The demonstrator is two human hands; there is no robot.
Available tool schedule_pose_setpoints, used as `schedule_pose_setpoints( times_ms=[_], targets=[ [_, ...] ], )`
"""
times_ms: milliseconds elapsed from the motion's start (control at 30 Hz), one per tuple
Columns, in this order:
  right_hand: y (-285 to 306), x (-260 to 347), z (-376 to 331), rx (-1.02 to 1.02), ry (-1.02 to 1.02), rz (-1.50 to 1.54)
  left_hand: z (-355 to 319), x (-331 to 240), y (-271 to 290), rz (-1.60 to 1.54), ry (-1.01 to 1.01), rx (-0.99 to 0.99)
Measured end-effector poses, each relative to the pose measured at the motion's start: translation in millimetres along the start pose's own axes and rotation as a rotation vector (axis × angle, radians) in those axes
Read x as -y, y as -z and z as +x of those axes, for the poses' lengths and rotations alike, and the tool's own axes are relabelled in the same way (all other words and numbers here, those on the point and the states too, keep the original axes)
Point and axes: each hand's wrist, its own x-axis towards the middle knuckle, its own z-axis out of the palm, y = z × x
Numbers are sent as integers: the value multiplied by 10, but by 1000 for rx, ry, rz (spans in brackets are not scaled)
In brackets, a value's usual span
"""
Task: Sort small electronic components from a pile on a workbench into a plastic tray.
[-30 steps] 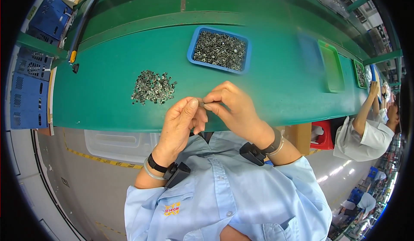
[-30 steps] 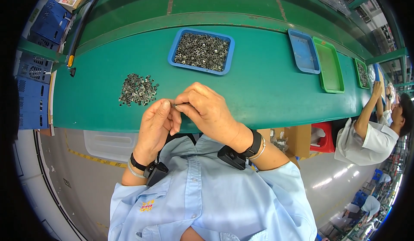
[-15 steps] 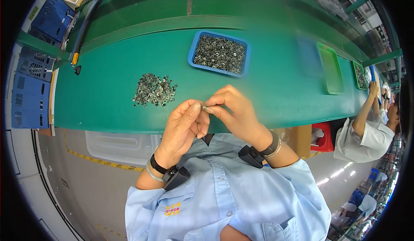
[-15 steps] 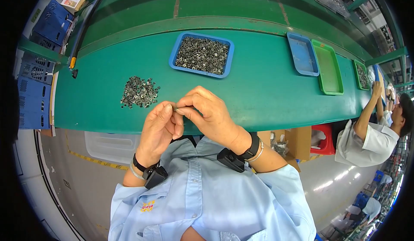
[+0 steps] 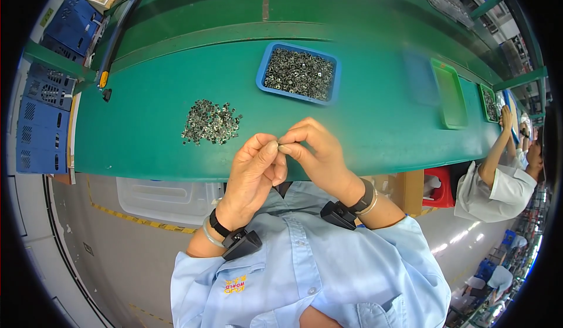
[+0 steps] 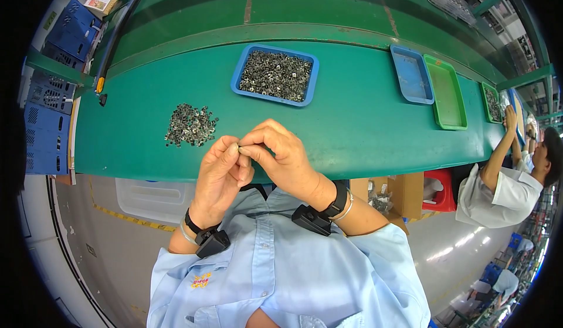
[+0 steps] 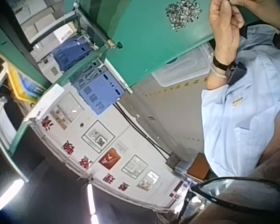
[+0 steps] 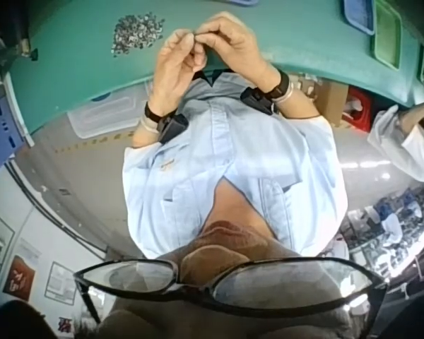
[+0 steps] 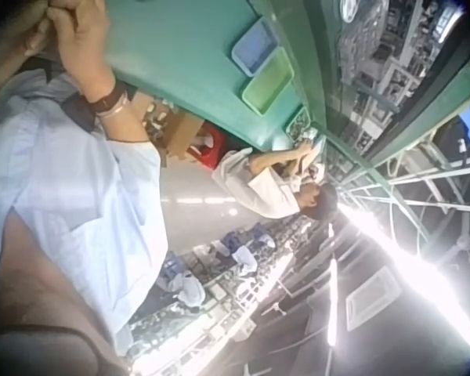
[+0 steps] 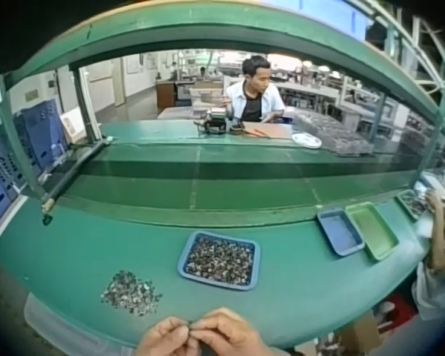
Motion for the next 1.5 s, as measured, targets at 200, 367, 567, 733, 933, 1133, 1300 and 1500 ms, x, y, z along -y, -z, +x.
schedule_pose_setpoints(
  times_ms=[200, 367, 567, 733, 933, 1133, 1300, 1500],
  targets=[
    [15, -43, -13, -29, -20, 45, 14, -3, -85, 30, -22, -9],
    [42, -27, 3, -13, -7, 56, 21, -20, -60, 36, 15, -5],
    [78, -16, 19, -7, 48, 39, -6, -45, -94, 13, 7, 24],
    [83, -2, 21, -8, 57, 33, -13, -33, -89, -4, 4, 45],
    [80, 7, 24, -14, 68, 31, -2, -12, -67, -8, -7, 54],
    [86, 17, 23, -17, 73, 28, 8, 1, -57, -21, -18, 75],
    [100, 26, 25, -7, 81, 1, 13, -6, -75, -7, -9, 80],
    [134, 8, 67, -12, 193, -170, -3, -102, -144, 107, 3, 14]
  ],
)
